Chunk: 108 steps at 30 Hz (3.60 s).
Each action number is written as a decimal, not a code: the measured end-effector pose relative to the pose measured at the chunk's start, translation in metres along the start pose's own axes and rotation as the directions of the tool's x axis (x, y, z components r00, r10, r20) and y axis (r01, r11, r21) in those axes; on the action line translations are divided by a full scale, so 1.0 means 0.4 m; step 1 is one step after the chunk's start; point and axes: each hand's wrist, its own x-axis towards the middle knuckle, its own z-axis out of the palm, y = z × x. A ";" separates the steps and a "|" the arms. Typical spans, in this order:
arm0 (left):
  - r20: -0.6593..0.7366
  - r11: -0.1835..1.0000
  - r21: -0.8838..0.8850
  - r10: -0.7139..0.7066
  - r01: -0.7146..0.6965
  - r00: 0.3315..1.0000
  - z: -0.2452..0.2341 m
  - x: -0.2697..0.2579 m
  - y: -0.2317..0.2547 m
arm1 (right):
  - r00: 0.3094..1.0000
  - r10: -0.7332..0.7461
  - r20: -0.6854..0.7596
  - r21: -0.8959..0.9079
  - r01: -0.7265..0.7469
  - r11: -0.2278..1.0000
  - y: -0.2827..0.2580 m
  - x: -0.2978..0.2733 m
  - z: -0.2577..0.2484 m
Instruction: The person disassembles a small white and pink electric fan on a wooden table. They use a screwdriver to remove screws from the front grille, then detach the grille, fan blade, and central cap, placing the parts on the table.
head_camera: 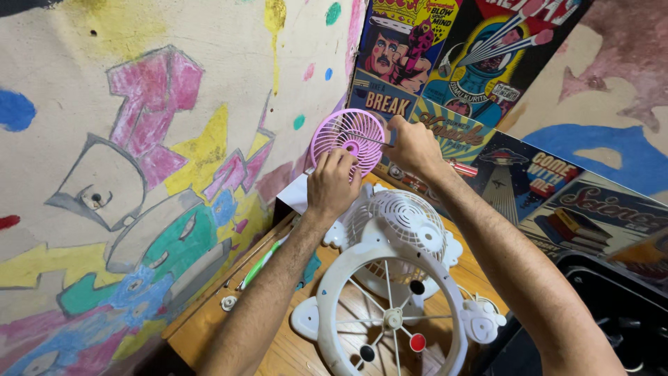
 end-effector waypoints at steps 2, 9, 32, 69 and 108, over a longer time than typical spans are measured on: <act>0.005 1.000 -0.031 -0.007 0.007 1.000 -0.011 -0.010 0.032 | 1.000 0.005 0.018 0.028 -0.006 1.000 0.008 -0.034 -0.029; 0.035 0.995 -0.098 -0.019 0.022 0.999 -0.051 -0.049 0.157 | 0.998 -0.062 0.031 0.149 0.057 0.987 0.031 -0.191 -0.116; 0.602 0.985 -0.168 0.075 0.034 0.795 -0.271 -0.380 0.447 | 0.999 -0.043 -0.005 0.239 0.043 0.970 0.121 -0.770 -0.211; -0.174 0.735 -0.606 -0.495 0.303 0.851 -0.264 -0.393 0.524 | 0.996 -0.021 -0.083 0.494 0.059 0.867 0.021 -1.074 -0.198; -0.335 0.933 -0.322 -0.270 0.160 0.903 -0.138 -0.353 0.520 | 0.989 -0.039 -0.141 0.415 0.094 0.905 0.043 -0.886 -0.114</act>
